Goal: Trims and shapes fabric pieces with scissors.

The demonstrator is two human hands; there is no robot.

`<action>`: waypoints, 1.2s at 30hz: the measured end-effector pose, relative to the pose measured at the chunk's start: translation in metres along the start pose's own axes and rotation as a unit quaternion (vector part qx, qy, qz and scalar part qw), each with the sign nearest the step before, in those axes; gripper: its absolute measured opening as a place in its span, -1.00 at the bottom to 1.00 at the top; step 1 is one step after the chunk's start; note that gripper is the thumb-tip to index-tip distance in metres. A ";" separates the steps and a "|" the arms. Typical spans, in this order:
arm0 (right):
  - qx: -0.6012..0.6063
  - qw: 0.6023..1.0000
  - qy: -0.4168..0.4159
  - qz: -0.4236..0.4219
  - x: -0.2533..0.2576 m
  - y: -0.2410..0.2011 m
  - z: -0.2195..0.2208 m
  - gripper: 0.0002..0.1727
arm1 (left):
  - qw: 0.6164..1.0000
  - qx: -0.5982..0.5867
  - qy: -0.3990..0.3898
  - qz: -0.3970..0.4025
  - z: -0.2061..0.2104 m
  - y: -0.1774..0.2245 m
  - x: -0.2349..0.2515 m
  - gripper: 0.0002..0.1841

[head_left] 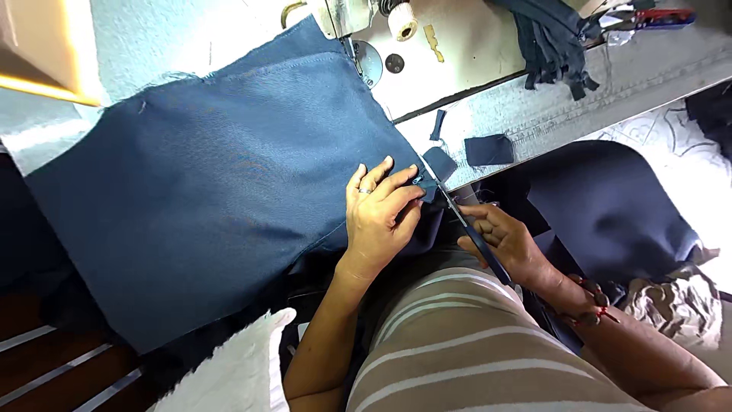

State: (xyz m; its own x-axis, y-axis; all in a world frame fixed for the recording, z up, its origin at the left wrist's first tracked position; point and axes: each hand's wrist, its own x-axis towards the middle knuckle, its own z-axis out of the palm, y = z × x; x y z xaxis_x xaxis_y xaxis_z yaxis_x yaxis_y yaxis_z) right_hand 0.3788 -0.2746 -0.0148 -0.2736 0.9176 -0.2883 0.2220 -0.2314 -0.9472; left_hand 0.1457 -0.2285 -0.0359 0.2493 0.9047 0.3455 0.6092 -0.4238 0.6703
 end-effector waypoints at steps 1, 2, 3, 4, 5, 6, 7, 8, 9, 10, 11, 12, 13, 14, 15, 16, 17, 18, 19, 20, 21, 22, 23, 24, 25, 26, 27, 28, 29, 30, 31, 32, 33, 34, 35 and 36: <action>0.002 1.000 -0.001 0.001 0.001 0.000 0.000 -0.49 | 1.000 -0.001 -0.001 0.000 0.000 0.000 0.000 -0.81; 0.000 1.000 -0.004 0.005 0.002 -0.001 0.000 -0.49 | 1.000 -0.003 -0.002 0.001 0.000 0.000 0.000 -0.81; -0.001 1.000 -0.011 0.012 0.004 -0.001 0.000 -0.50 | 1.000 -0.004 -0.003 0.002 0.000 0.000 -0.001 -0.81; -0.001 1.000 -0.020 0.019 0.007 0.000 -0.001 -0.50 | 1.000 -0.005 -0.003 0.002 0.000 0.000 -0.001 -0.81; 0.000 0.999 -0.027 0.025 0.009 0.000 -0.001 -0.49 | 1.000 -0.007 -0.003 0.002 0.000 0.000 -0.002 -0.81; 0.004 0.999 -0.036 0.031 0.012 0.000 -0.002 -0.47 | 1.000 -0.009 -0.005 0.002 -0.001 -0.001 -0.001 -0.81; 0.016 0.998 -0.042 0.039 0.014 -0.002 -0.002 -0.46 | 1.000 -0.008 -0.008 0.002 -0.002 -0.002 0.000 -0.81; 0.039 0.997 -0.045 0.052 0.017 -0.004 -0.002 -0.46 | 1.000 -0.004 -0.009 0.001 -0.003 -0.003 0.001 -0.81; 0.079 0.994 -0.046 0.066 0.019 -0.005 -0.002 -0.47 | 1.000 0.005 -0.010 -0.002 -0.006 -0.005 0.003 -0.80; 0.131 0.988 -0.039 0.078 0.021 -0.006 -0.002 -0.50 | 1.000 0.017 -0.009 -0.005 -0.010 -0.009 0.005 -0.80; 0.184 0.979 -0.019 0.084 0.021 -0.006 -0.001 -0.55 | 1.000 0.027 -0.005 -0.010 -0.014 -0.013 0.009 -0.80; 0.226 0.971 0.008 0.078 0.019 -0.002 0.000 -0.60 | 0.999 0.030 -0.001 -0.015 -0.018 -0.017 0.011 -0.80; 0.251 0.965 0.046 0.068 0.016 0.002 0.002 -0.61 | 0.999 0.029 0.005 -0.019 -0.022 -0.022 0.014 -0.81; 0.257 0.960 0.095 0.052 0.011 0.006 0.004 -0.59 | 0.999 0.027 0.012 -0.021 -0.026 -0.025 0.016 -0.81; 0.241 0.959 0.146 0.032 0.005 0.011 0.008 -0.59 | 0.999 0.026 0.019 -0.020 -0.027 -0.027 0.017 -0.81; 0.211 0.959 0.189 0.012 -0.002 0.017 0.011 -0.58 | 0.999 0.026 0.026 -0.016 -0.028 -0.028 0.018 -0.82; 0.180 0.959 0.218 -0.009 -0.007 0.023 0.012 -0.56 | 0.999 0.029 0.031 -0.009 -0.027 -0.027 0.018 -0.81; 0.145 0.963 0.224 -0.028 -0.011 0.028 0.011 -0.52 | 0.999 0.030 0.036 -0.002 -0.025 -0.026 0.018 -0.80; 0.100 0.972 0.207 -0.047 -0.012 0.030 0.006 -0.45 | 0.999 0.031 0.043 0.002 -0.024 -0.025 0.018 -0.78; 0.049 0.981 0.178 -0.064 -0.011 0.029 0.000 -0.35 | 0.998 0.032 0.051 0.002 -0.023 -0.024 0.019 -0.77; 0.002 0.987 0.143 -0.076 -0.008 0.024 -0.007 -0.30 | 0.998 0.032 0.056 0.001 -0.023 -0.023 0.019 -0.75; -0.032 0.991 0.103 -0.083 -0.004 0.016 -0.014 -0.28 | 0.998 0.029 0.058 0.001 -0.024 -0.022 0.019 -0.76; -0.055 0.992 0.066 -0.091 0.002 0.007 -0.020 -0.30 | 0.998 0.026 0.060 0.005 -0.024 -0.023 0.020 -0.80; -0.075 0.992 0.034 -0.100 0.010 -0.002 -0.026 -0.33 | 0.998 0.022 0.059 0.011 -0.024 -0.024 0.020 -0.83; -0.104 0.988 0.010 -0.112 0.018 -0.010 -0.030 -0.36 | 0.998 0.019 0.057 0.015 -0.023 -0.024 0.020 -0.86; -0.147 0.981 -0.002 -0.124 0.025 -0.016 -0.033 -0.38 | 0.998 0.017 0.058 0.017 -0.023 -0.024 0.020 -0.87; -0.196 0.971 -0.006 -0.137 0.030 -0.020 -0.035 -0.39 | 0.998 0.017 0.061 0.018 -0.023 -0.024 0.019 -0.87; -0.239 0.960 -0.010 -0.143 0.035 -0.023 -0.038 -0.39 | 0.998 0.015 0.065 0.018 -0.022 -0.024 0.018 -0.88; -0.266 0.953 -0.017 -0.147 0.040 -0.024 -0.040 -0.39 | 0.997 0.014 0.069 0.018 -0.022 -0.024 0.018 -0.88; -0.284 0.946 -0.026 -0.153 0.044 -0.023 -0.041 -0.40 | 0.997 0.013 0.072 0.018 -0.022 -0.023 0.017 -0.88; -0.294 0.942 -0.034 -0.158 0.047 -0.023 -0.043 -0.41 | 0.997 0.012 0.073 0.017 -0.022 -0.023 0.017 -0.87; -0.302 0.938 -0.040 -0.165 0.049 -0.023 -0.043 -0.41 | 0.997 0.012 0.073 0.018 -0.022 -0.023 0.017 -0.87; -0.309 0.934 -0.044 -0.174 0.050 -0.023 -0.044 -0.42 | 0.997 0.011 0.073 0.019 -0.022 -0.023 0.016 -0.87; -0.315 0.930 -0.047 -0.181 0.051 -0.023 -0.044 -0.42 | 0.997 0.010 0.073 0.021 -0.022 -0.024 0.016 -0.87; -0.318 0.928 -0.048 -0.188 0.052 -0.023 -0.044 -0.42 | 0.997 0.009 0.073 0.024 -0.022 -0.024 0.017 -0.87; -0.320 0.927 -0.047 -0.193 0.053 -0.023 -0.044 -0.42 | 0.997 0.007 0.075 0.026 -0.021 -0.025 0.017 -0.87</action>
State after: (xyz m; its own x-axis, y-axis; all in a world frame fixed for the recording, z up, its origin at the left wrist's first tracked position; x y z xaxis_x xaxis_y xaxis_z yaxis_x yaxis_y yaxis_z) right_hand 0.4005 -0.2068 -0.0018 -0.5219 0.8529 0.0145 0.5912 0.3740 -0.7145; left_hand 0.1188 -0.2040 -0.0326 0.1665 0.8641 0.4750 0.6092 -0.4689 0.6395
